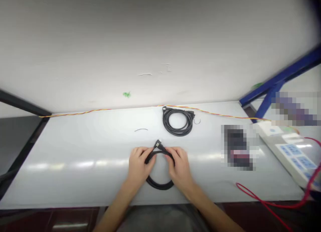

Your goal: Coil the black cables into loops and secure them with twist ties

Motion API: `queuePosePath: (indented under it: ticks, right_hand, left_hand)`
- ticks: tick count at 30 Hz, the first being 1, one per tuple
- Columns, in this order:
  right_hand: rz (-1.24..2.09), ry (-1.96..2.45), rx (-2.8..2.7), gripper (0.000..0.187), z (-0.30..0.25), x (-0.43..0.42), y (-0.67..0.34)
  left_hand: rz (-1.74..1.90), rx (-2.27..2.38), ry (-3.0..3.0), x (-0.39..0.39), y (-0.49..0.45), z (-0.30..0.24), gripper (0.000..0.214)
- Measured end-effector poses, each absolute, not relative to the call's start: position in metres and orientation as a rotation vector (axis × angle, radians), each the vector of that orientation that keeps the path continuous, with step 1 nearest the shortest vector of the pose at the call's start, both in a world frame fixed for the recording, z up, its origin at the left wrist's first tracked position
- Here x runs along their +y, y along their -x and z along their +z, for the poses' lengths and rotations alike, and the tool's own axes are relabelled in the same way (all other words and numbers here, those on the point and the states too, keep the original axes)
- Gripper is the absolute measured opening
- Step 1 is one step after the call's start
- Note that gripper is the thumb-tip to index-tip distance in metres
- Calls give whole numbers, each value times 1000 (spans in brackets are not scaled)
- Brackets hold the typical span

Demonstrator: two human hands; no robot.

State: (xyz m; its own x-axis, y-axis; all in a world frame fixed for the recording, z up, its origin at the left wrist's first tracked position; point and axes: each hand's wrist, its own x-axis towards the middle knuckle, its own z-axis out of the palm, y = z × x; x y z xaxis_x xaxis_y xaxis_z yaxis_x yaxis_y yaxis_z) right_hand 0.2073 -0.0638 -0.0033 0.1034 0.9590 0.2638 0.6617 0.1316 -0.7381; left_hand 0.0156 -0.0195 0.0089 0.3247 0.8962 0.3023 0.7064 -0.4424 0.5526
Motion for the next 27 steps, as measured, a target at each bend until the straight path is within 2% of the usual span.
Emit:
queuePosePath:
  ticks: [8, 13, 16, 19, 22, 24, 27]
  right_hand:
    - [421, 1569, -1785, 31, -2, -60, -211]
    - [475, 1525, -1888, 30, 1, -57, -211]
    - [506, 1508, -1840, 35, -1, -59, -211]
    - [492, 1505, -1777, 48, -4, -61, -210]
    - [462, 1506, -1763, 56, -6, -62, -208]
    - [432, 1542, -1745, 57, -5, -62, -206]
    - [393, 1632, -1707, 58, -3, -63, -202]
  left_hand:
    - [572, 1185, -2271, -3, -9, 24, 18]
    - [591, 1130, -2337, -2, -3, 19, 21]
    - [639, 1169, -2348, -5, -5, 17, 21]
    - [661, 1132, -2443, -5, -10, 22, 45]
    - [524, 949, -2575, 1, -15, 32, 67]
    - [440, 886, -2576, 4, -17, 36, 66]
    - [463, 924, -2537, 5, -16, 36, 50]
